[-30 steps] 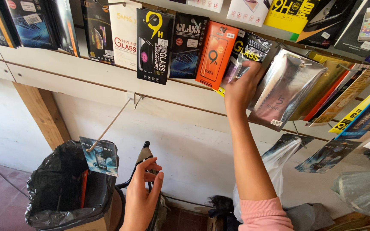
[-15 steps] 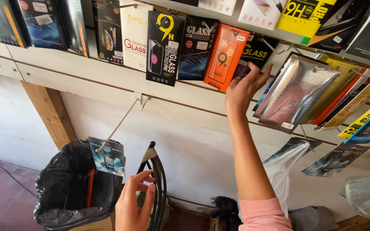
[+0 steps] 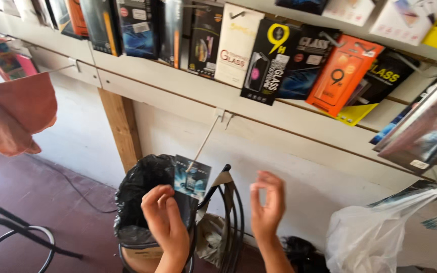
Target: The person takes phone screen protectors from the display rack, removes them from their boxes or plastic sleeves, and then places them back into the packaging before rehanging them on the rack.
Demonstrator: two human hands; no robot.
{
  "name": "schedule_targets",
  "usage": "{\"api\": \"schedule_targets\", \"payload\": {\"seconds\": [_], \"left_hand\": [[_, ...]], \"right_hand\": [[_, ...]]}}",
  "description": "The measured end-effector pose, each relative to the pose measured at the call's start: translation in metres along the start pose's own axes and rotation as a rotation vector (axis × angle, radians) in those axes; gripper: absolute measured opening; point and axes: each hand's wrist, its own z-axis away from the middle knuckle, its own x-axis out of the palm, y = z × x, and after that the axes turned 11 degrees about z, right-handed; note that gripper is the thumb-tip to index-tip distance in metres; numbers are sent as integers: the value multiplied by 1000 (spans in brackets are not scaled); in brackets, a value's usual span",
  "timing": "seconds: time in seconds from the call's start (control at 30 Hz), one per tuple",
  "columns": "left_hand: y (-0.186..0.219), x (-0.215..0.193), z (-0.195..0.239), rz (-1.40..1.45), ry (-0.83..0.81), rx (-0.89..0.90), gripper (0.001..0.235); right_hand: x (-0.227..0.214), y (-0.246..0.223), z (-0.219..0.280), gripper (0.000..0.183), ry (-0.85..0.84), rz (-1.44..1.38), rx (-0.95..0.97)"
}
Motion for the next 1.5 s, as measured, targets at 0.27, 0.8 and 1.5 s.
{"api": "schedule_targets", "payload": {"seconds": [0.27, 0.8, 1.5], "left_hand": [[-22, -48, -43, 4, -12, -222, 27], [-4, -121, -96, 18, -196, -385, 23], [0, -124, -102, -90, -378, -465, 22]], "right_hand": [[77, -3, 42, 9, -379, -193, 352], [98, -58, 41, 27, -288, -99, 627], [63, -97, 26, 32, -321, -309, 732]]}}
